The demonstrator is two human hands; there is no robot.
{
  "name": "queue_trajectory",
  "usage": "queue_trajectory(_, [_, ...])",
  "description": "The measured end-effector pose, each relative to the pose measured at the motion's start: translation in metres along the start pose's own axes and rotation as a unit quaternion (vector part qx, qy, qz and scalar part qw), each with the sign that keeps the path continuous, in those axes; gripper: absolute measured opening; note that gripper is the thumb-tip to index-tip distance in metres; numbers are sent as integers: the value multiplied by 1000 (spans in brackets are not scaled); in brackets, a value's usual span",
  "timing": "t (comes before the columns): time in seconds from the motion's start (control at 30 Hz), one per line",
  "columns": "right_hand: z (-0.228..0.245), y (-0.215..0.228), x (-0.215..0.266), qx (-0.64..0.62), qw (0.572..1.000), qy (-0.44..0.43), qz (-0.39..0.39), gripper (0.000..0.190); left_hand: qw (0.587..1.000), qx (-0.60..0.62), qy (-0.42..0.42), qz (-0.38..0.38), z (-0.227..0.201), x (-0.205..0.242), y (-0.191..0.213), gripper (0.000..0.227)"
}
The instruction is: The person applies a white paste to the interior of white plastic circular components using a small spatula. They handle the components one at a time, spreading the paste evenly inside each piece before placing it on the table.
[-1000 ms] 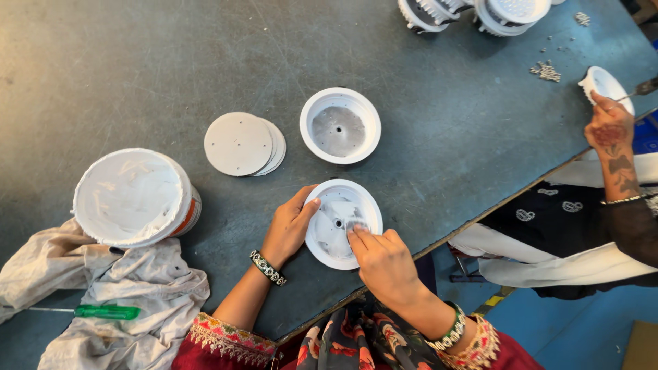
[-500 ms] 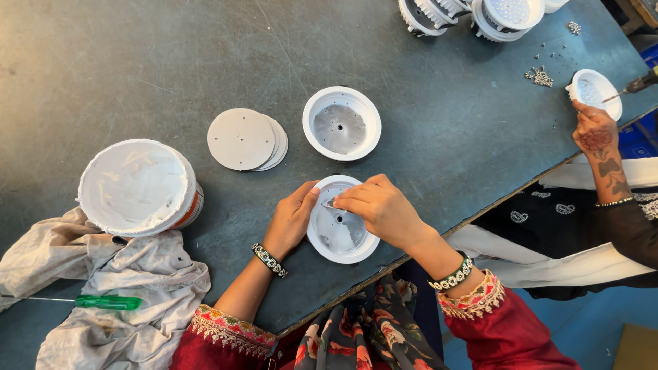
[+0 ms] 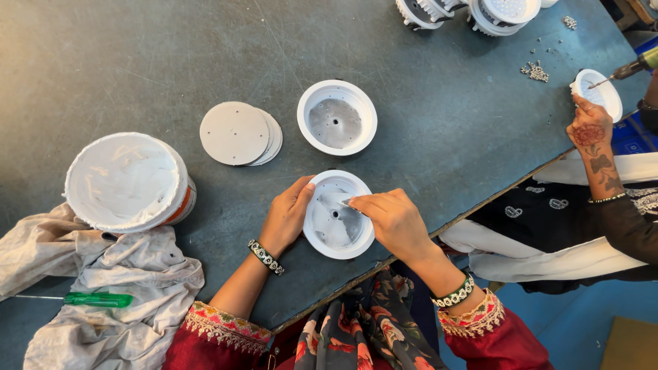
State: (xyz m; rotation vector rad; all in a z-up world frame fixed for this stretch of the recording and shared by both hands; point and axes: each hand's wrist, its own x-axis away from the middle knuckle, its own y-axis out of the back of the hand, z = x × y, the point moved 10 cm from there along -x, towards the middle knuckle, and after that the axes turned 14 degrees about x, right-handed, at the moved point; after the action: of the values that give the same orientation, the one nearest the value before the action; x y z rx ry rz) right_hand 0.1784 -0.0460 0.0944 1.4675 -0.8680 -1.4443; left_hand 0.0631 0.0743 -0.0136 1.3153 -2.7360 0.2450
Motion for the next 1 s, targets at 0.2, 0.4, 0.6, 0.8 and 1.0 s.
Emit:
queue_trajectory(0.2, [21, 1, 17, 22, 1000, -12, 13, 35, 999, -37, -2, -32, 0, 3, 2, 42])
queue_trajectory(0.4, [43, 22, 36, 17, 999, -21, -20, 36, 998, -49, 3, -40, -5, 4, 3, 42])
queue_trajectory(0.6, [9, 9, 10, 25, 998, -63, -19, 26, 996, -46, 70, -35, 1, 7, 1, 43])
queue_trajectory(0.8, [38, 11, 22, 32, 999, -38, 2, 31, 997, -55, -17, -52, -4, 5, 2, 42])
queue_trajectory(1.0, [37, 25, 40, 16, 998, -58, -29, 36, 997, -46, -5, -56, 9, 3, 3, 41])
